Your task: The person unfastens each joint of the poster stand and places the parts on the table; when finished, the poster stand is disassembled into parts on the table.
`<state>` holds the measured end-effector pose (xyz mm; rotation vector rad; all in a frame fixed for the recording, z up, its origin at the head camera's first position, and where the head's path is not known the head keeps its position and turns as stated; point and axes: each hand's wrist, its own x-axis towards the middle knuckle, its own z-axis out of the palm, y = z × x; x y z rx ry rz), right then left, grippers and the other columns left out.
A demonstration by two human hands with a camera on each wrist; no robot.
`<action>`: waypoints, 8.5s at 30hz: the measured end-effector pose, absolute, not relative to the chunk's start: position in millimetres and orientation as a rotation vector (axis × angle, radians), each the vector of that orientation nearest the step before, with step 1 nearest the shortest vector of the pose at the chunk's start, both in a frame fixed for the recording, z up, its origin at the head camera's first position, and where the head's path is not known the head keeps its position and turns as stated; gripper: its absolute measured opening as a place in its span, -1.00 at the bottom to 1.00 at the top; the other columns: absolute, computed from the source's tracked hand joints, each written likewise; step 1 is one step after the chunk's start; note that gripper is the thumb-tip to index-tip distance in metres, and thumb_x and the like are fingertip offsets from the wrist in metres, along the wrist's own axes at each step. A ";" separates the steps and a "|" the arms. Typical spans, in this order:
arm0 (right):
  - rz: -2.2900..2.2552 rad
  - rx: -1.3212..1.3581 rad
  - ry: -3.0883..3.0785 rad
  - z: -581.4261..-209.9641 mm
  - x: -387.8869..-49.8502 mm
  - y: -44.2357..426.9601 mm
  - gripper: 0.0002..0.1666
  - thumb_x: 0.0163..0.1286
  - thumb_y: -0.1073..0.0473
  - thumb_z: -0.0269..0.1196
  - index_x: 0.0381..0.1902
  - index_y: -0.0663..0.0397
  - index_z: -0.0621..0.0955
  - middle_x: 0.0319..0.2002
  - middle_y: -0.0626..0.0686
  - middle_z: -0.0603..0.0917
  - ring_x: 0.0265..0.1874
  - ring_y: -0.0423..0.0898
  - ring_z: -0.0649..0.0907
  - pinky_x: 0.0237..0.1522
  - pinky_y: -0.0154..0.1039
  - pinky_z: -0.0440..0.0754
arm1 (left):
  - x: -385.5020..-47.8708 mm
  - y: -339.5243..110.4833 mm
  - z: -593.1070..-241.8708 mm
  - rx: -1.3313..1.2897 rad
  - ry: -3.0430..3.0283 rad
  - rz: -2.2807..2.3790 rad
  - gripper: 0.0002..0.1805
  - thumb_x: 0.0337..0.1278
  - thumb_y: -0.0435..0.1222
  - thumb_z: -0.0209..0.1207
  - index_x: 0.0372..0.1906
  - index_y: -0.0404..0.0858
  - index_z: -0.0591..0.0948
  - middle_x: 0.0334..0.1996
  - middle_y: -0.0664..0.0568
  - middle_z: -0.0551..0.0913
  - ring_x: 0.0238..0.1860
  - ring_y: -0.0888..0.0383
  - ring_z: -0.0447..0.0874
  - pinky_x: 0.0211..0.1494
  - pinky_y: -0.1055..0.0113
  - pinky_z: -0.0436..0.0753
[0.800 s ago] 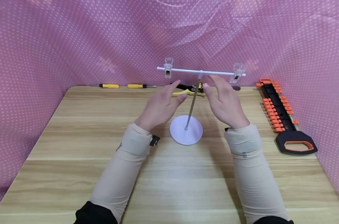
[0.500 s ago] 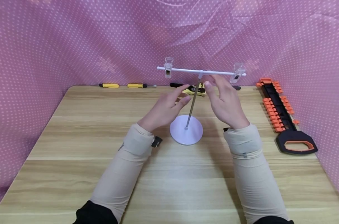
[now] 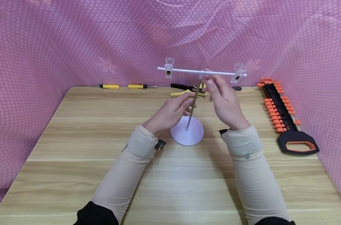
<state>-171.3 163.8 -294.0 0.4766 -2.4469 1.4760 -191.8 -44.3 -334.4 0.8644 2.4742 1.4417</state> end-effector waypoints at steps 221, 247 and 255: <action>2.041 0.260 -1.579 -282.6 -179.7 203.0 -0.78 0.41 0.29 0.44 -0.12 0.40 0.79 -0.32 0.12 0.85 -0.39 -0.07 0.82 -0.53 -0.43 0.60 | -187.8 -35.8 -339.7 1.036 2.420 1.169 -0.77 0.67 -0.32 0.00 -0.09 -0.23 0.67 -0.15 -0.02 0.82 -0.02 0.10 0.80 0.12 0.40 0.75; 1.145 0.249 -2.957 -317.9 -204.2 236.2 -0.63 0.37 -0.08 0.51 0.03 -0.06 0.85 0.07 0.10 0.82 0.04 0.01 0.73 0.10 -0.03 0.64 | -188.0 -34.9 -340.3 0.965 2.421 1.152 -0.75 0.67 -0.32 -0.01 -0.05 -0.25 0.70 -0.13 -0.04 0.81 -0.17 0.13 0.80 0.03 0.18 0.82; 0.973 0.358 -3.073 -327.5 -211.7 234.8 -0.68 0.38 -0.04 0.49 0.01 -0.08 0.86 0.07 0.12 0.82 0.23 0.18 0.71 0.31 0.22 0.59 | -188.5 -34.8 -339.2 1.014 2.459 1.127 -0.75 0.66 -0.31 0.01 -0.12 -0.23 0.70 -0.16 -0.01 0.81 -0.17 0.16 0.79 0.00 0.30 0.80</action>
